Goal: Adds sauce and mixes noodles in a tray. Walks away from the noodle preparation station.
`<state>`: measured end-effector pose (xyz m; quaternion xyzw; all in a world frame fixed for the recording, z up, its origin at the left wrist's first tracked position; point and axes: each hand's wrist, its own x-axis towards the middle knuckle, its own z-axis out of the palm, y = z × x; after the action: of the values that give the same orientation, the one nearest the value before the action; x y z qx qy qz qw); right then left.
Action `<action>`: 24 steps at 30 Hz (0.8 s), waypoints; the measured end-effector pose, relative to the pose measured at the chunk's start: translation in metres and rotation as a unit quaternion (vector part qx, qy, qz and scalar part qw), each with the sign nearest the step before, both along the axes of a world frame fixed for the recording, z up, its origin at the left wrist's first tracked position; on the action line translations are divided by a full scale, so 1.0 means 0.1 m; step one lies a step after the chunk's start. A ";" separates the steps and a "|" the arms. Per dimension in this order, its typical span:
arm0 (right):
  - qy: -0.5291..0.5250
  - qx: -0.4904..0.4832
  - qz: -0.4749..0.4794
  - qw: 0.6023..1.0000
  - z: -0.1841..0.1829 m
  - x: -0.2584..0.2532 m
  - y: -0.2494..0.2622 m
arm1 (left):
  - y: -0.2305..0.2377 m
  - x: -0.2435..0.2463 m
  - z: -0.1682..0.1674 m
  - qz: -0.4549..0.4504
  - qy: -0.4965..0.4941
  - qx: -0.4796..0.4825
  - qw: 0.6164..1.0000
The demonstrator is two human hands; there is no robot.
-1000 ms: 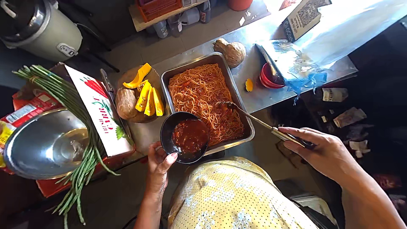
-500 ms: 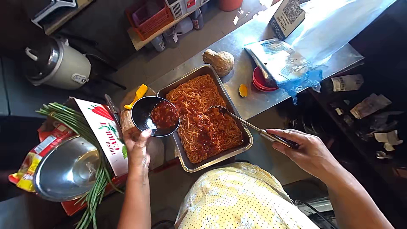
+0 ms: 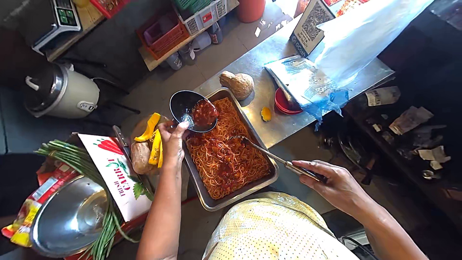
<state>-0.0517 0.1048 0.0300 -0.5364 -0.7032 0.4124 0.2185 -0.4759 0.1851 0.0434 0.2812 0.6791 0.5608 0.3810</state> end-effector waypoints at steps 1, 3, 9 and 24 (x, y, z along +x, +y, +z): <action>0.000 -0.003 0.000 1.000 0.00 0.01 -0.01 | 0.03 0.05 0.00 -0.008 0.003 -0.006 1.000; 0.002 -0.007 -0.003 1.000 0.01 0.04 -0.02 | 0.08 0.12 0.01 -0.021 0.006 -0.010 1.000; 0.037 -0.010 -0.025 0.999 0.08 0.22 -0.09 | -0.14 0.20 0.07 -0.071 0.055 -0.028 0.996; 0.111 -0.062 -0.022 0.992 0.10 0.09 -0.20 | -0.66 -0.12 0.22 -0.024 0.021 -0.039 0.999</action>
<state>-0.0431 0.0845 0.0400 -0.5154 -0.6350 0.5077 0.2708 -0.4876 0.1187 0.0656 0.2942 0.7016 0.5181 0.3909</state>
